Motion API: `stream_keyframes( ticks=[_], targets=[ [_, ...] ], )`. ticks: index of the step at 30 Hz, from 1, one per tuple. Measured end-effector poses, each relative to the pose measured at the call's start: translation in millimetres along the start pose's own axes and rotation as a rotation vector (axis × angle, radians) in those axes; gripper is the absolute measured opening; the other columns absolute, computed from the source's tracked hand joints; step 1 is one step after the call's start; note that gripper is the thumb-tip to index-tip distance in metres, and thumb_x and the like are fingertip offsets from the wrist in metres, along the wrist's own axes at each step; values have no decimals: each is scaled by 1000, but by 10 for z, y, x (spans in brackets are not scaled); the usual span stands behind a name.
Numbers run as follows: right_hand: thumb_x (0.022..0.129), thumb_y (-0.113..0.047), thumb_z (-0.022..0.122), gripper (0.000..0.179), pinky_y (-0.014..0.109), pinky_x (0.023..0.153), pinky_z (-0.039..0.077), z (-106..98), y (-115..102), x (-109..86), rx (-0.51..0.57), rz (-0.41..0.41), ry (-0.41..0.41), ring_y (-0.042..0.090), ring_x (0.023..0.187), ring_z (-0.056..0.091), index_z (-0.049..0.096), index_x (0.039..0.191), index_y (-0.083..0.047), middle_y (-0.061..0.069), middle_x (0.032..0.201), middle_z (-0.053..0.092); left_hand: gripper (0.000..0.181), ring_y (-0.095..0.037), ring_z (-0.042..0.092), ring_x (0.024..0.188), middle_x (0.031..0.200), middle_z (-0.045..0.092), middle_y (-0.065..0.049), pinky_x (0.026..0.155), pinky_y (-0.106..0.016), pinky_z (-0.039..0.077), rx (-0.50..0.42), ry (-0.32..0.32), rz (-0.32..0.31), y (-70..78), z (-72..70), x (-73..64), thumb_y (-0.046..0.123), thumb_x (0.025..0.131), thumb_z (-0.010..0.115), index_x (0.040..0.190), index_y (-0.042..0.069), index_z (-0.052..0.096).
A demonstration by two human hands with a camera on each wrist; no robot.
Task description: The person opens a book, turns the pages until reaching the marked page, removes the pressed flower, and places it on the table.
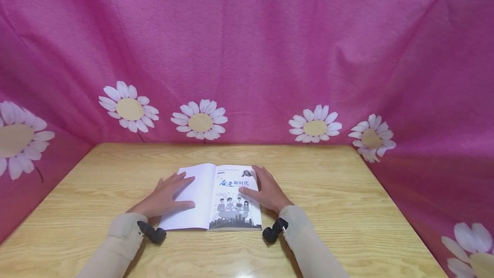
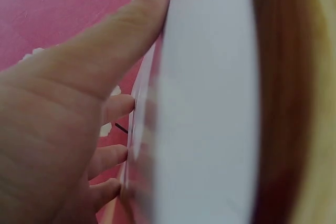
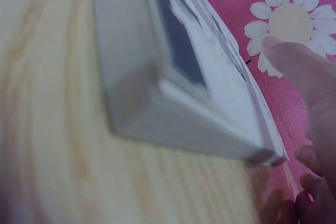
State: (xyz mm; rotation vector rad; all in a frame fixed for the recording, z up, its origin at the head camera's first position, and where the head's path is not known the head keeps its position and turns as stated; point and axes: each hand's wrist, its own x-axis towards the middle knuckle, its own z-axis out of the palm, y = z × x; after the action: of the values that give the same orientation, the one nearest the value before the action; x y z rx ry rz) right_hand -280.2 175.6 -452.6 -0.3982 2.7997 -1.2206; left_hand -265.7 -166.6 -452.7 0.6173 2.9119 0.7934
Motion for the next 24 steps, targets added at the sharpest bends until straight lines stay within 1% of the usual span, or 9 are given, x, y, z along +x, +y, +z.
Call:
stream_keyframes(
  ticks=[4,11,16,20,24],
  targets=[
    [74,-64,72,103,54,116,11,16,0,21,-16,2,-9,28,147,10,24,154,-20,5,159,23,90,-39,7,146,158,24,-13,112,-62,-6,-2,14,-2,-13,36,-16,72,76,62,149,24,39],
    [71,-69,71,109,53,116,11,70,15,46,-122,4,-14,26,148,7,22,155,-19,0,160,21,87,-38,7,147,158,24,-12,113,-61,-6,6,37,-13,-20,108,-7,70,78,61,149,24,40],
    [72,-69,70,108,56,116,12,111,-2,24,-149,23,-17,28,148,9,21,155,-19,3,160,20,88,-37,7,147,158,25,-11,113,-61,-6,13,43,-20,-50,133,-15,72,77,61,148,25,40],
    [72,-69,69,109,56,115,16,124,3,28,-139,20,-2,29,147,13,21,155,-19,5,160,21,88,-37,7,147,158,25,-11,113,-61,-5,28,47,-19,-63,122,-9,72,77,60,149,26,40],
    [72,-70,69,107,56,114,20,110,21,45,-80,21,14,28,146,20,22,155,-21,3,159,24,88,-38,7,146,158,25,-11,113,-62,-5,31,43,-19,-49,99,-2,72,77,60,149,25,40]
  ],
)
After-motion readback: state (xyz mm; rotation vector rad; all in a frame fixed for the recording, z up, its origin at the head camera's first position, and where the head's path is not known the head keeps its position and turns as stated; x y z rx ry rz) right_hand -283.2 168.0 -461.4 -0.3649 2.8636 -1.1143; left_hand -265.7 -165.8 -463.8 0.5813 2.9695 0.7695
